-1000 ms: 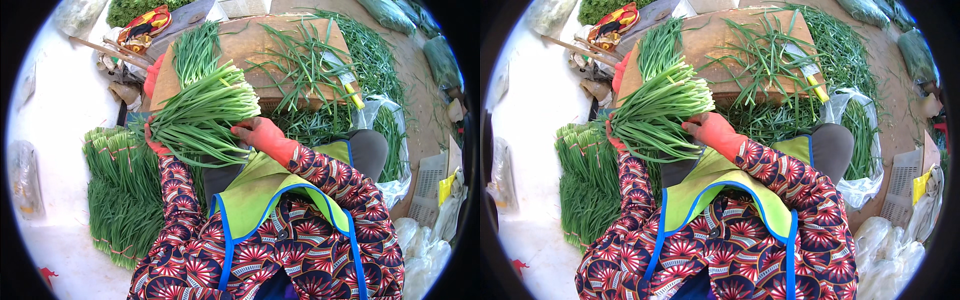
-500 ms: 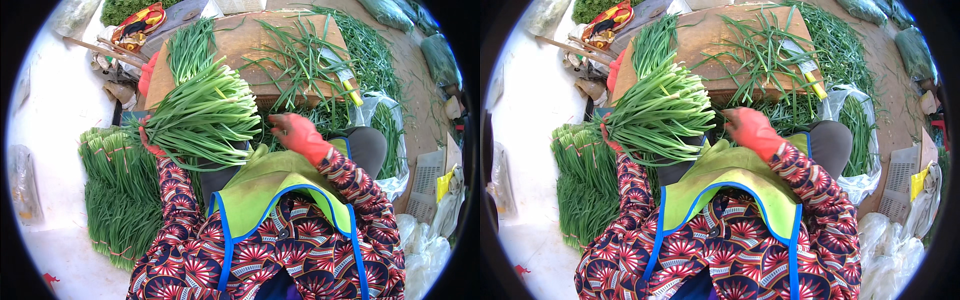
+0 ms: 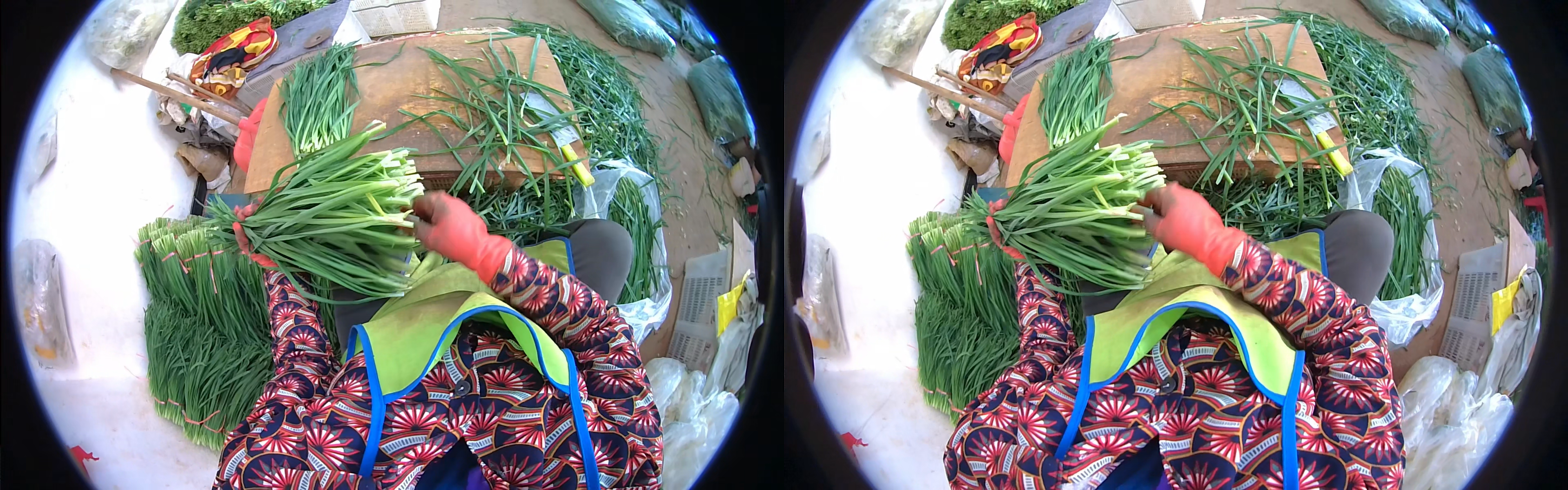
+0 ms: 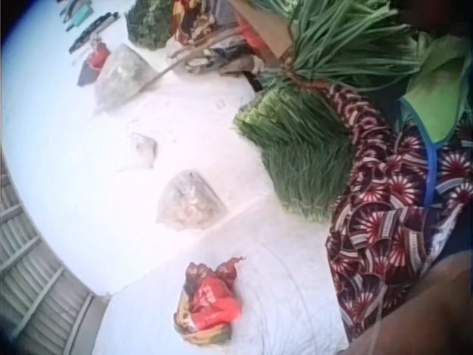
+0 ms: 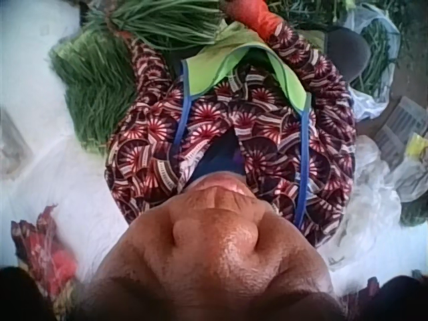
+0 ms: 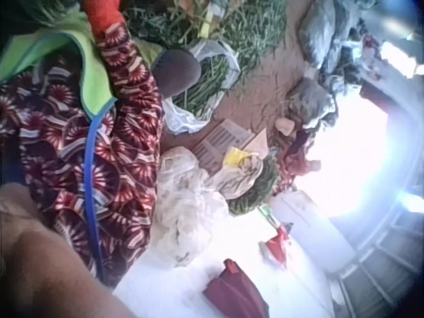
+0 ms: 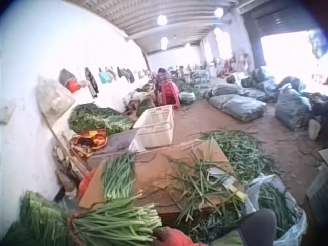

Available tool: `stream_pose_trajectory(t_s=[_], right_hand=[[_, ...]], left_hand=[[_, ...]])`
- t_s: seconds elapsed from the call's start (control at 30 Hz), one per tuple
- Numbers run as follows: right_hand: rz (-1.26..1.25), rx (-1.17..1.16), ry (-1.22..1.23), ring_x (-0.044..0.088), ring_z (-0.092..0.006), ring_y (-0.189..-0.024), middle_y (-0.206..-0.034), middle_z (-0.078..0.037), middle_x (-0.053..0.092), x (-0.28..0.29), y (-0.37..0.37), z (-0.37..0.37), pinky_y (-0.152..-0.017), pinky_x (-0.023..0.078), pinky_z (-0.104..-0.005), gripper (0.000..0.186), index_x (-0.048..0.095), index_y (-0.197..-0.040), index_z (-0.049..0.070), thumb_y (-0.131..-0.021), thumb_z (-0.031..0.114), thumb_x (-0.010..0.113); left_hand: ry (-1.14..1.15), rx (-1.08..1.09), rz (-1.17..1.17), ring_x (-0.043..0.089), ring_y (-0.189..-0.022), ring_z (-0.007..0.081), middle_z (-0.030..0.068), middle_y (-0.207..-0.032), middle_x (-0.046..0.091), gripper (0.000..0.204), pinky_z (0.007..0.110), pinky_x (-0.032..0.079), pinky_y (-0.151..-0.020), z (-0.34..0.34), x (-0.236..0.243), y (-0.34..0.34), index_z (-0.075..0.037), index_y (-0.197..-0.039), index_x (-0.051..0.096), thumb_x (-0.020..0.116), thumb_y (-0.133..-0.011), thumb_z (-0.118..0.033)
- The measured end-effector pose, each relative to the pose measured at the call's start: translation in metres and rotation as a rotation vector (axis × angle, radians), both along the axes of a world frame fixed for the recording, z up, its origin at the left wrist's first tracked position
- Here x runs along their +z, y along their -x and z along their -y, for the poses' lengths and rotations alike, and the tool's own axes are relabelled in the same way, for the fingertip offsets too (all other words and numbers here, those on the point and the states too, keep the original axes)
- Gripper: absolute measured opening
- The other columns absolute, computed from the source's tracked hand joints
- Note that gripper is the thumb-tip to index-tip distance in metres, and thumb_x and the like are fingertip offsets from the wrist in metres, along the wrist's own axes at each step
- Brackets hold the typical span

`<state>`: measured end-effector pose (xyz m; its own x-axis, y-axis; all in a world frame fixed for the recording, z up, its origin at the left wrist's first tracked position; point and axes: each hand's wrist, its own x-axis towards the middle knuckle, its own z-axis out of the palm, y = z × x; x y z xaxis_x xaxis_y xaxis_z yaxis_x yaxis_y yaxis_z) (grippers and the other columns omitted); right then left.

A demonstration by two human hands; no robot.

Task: The person gathers green onions, aligns them into bundles, and ties them with rubber bands. The person uses a knife to trim the ends of the vegetables and places the finished bundles on a wooden board.

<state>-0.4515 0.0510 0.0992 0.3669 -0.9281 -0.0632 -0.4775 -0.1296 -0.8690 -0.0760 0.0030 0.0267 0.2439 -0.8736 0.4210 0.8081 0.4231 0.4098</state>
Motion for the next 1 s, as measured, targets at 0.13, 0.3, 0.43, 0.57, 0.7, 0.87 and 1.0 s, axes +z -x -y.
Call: stream_pose_trajectory(t_s=[0.13, 0.3, 0.43, 0.57, 0.7, 0.87, 1.0], right_hand=[[-0.053, 0.126, -0.061, 0.063, -0.0266, -0.07, -0.078, -0.016, 0.065, -0.005, 0.003, -0.023, -0.067, 0.05, -0.0366, 0.029, 0.068, -0.094, 0.004, -0.084, 0.031, 0.066], [0.316, -0.176, -0.045, 0.062, -0.0118, -0.07, -0.081, -0.009, 0.066, 0.007, 0.028, -0.032, -0.066, 0.05, -0.0269, 0.026, 0.064, -0.102, -0.004, -0.091, 0.02, 0.06], [0.219, 0.062, -0.091, 0.058, -0.0092, -0.065, -0.077, -0.005, 0.066, 0.029, 0.006, -0.036, -0.062, 0.05, -0.0261, 0.037, 0.065, -0.108, -0.002, -0.09, 0.03, 0.065], [0.381, -0.009, -0.368, 0.062, -0.0216, -0.065, -0.071, -0.012, 0.064, 0.021, -0.009, -0.041, -0.062, 0.05, -0.0347, 0.039, 0.067, -0.098, 0.001, -0.087, 0.038, 0.064], [0.053, 0.071, -0.071, 0.063, -0.0199, -0.061, -0.071, -0.008, 0.065, 0.018, 0.012, -0.047, -0.057, 0.049, -0.036, 0.028, 0.068, -0.087, 0.004, -0.086, 0.031, 0.064], [-0.606, -0.131, 0.224, 0.064, -0.0336, -0.072, -0.079, -0.01, 0.066, -0.014, 0.065, -0.034, -0.064, 0.052, -0.0434, 0.031, 0.064, -0.114, 0.014, -0.083, 0.017, 0.06], [-0.358, -0.039, 0.581, 0.062, -0.0309, -0.064, -0.073, -0.007, 0.061, 0.034, 0.044, -0.026, -0.058, 0.049, -0.044, 0.051, 0.05, -0.134, 0.017, -0.084, 0.013, 0.059]], left_hand=[[0.109, -0.06, 0.053, 0.052, -0.114, 0.0292, 0.0096, -0.108, 0.063, 0.038, 0.054, 0.028, -0.111, 0.001, 0.011, -0.005, -0.001, -0.117, 0.058, 0.043, -0.098, -0.031], [0.105, -0.152, 0.068, 0.051, -0.114, 0.0263, 0.0078, -0.106, 0.063, 0.035, 0.049, 0.026, -0.112, 0.001, 0.021, -0.002, -0.001, -0.112, 0.059, 0.052, -0.095, -0.031], [0.177, -0.205, 0.022, 0.05, -0.113, 0.0267, 0.007, -0.103, 0.062, 0.031, 0.049, 0.027, -0.112, 0.005, 0.027, 0.004, -0.002, -0.109, 0.056, 0.053, -0.094, -0.03], [0.239, -0.218, 0.049, 0.05, -0.112, 0.0294, 0.0079, -0.103, 0.06, 0.036, 0.05, 0.026, -0.111, 0.009, 0.023, 0.003, -0.003, -0.118, 0.046, 0.055, -0.094, -0.028], [0.194, -0.166, 0.013, 0.048, -0.116, 0.0313, 0.0091, -0.106, 0.06, 0.041, 0.051, 0.026, -0.111, 0.004, 0.015, -0.011, -0.003, -0.124, 0.04, 0.053, -0.094, -0.029], [0.16, -0.12, 0.035, 0.049, -0.115, 0.0314, 0.0093, -0.105, 0.06, 0.04, 0.049, 0.026, -0.111, 0.0, 0.015, -0.002, -0.001, -0.124, 0.04, 0.051, -0.096, -0.027], [0.14, -0.431, -0.777, 0.049, -0.114, 0.0298, 0.008, -0.102, 0.06, 0.037, 0.049, 0.026, -0.112, 0.003, 0.002, -0.018, 0.0, -0.12, 0.044, 0.048, -0.097, -0.029]])
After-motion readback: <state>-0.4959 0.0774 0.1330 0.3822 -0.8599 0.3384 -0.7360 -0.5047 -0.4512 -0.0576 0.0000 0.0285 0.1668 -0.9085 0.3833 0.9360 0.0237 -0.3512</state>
